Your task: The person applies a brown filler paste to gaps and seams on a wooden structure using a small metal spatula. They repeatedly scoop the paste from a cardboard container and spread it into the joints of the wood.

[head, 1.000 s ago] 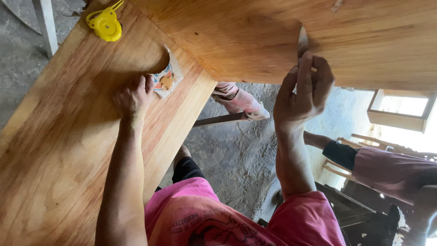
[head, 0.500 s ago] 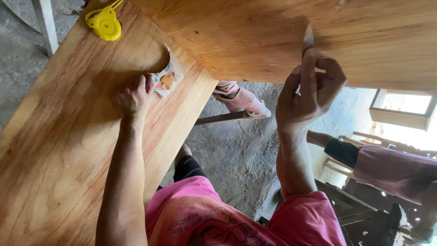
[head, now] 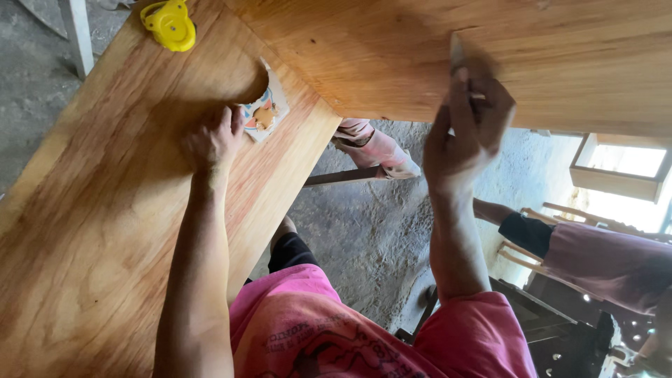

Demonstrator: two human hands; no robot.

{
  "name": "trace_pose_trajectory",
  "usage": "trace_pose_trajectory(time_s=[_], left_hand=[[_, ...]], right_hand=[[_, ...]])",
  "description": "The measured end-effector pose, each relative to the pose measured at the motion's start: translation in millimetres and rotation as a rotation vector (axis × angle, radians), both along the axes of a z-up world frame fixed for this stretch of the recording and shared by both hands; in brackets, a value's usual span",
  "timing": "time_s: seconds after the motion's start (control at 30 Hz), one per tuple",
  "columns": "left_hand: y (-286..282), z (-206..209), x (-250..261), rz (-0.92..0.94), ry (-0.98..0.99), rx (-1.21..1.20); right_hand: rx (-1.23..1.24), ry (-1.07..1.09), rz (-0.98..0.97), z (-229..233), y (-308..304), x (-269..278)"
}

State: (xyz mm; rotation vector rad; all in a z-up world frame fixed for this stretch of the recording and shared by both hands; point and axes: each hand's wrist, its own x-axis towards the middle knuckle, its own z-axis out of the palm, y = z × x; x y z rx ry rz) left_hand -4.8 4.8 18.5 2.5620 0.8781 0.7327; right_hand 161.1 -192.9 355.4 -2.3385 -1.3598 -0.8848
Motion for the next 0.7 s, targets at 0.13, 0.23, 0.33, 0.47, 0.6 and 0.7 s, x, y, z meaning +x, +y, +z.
trace_pose_trajectory(time_s=[0.13, 0.23, 0.33, 0.47, 0.6, 0.7], left_hand=[[1, -4, 3, -0.009, -0.015, 0.013], [0, -6, 4, -0.023, -0.045, 0.013], [1, -4, 1, -0.009, 0.003, 0.046], [0, -1, 1, 0.008, 0.004, 0.027], [1, -6, 4, 0.012, 0.021, 0.038], [-2, -12, 4, 0.032, 0.044, 0.057]], right_hand=[[0.026, -0.110, -0.117, 10, -18, 8], [0.008, -0.148, -0.043, 4, -21, 16], [0.004, -0.052, -0.057, -7, -13, 12], [-0.049, 0.000, -0.074, -8, -15, 4], [0.029, -0.079, -0.081, 0, -18, 15], [0.001, -0.132, -0.047, -5, -22, 16]])
